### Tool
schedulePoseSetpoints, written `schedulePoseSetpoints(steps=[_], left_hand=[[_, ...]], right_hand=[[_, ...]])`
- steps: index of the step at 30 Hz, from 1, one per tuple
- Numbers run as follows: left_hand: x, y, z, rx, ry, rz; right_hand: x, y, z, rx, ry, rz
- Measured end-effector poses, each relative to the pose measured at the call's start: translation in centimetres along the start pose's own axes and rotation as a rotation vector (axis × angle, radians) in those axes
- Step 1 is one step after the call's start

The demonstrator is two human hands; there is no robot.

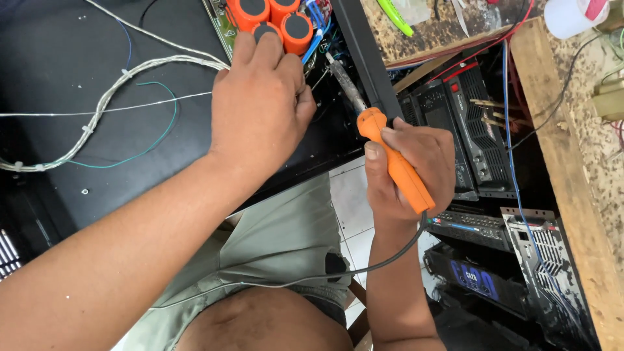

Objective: Stripping a wire with pliers and soldering it to a circuit board inside an amplifier chassis.

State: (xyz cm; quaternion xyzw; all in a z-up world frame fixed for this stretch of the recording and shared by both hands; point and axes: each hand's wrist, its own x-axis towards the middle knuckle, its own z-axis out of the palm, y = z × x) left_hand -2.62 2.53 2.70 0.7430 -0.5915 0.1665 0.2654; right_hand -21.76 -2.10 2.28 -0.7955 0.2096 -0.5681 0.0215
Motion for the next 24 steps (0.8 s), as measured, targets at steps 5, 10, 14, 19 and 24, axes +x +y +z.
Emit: schedulePoseSetpoints(steps=[5,10,14,19,24], left_hand=[[0.07,0.03,0.11,-0.013,-0.001,-0.016],[0.08,0.0,0.1,-0.025,-0.011,-0.013],[0.12,0.01,0.19,-0.011,0.013,-0.002],[0.07,-0.05,0.32,-0.052,0.014,-0.015],[0.16,-0.05,0.36,-0.05,0.012,-0.021]], right_hand=[[0.16,0.3,0.39,-0.022,-0.015,-0.011],[-0.01,0.72,0.68,-0.039,-0.003,-0.028],[0.19,0.55,0.53,-0.025,-0.024,-0.014],[0.41,0.28,0.38,-0.074,-0.094,0.046],[0.73,0.4,0.49,-0.077,-0.12,0.02]])
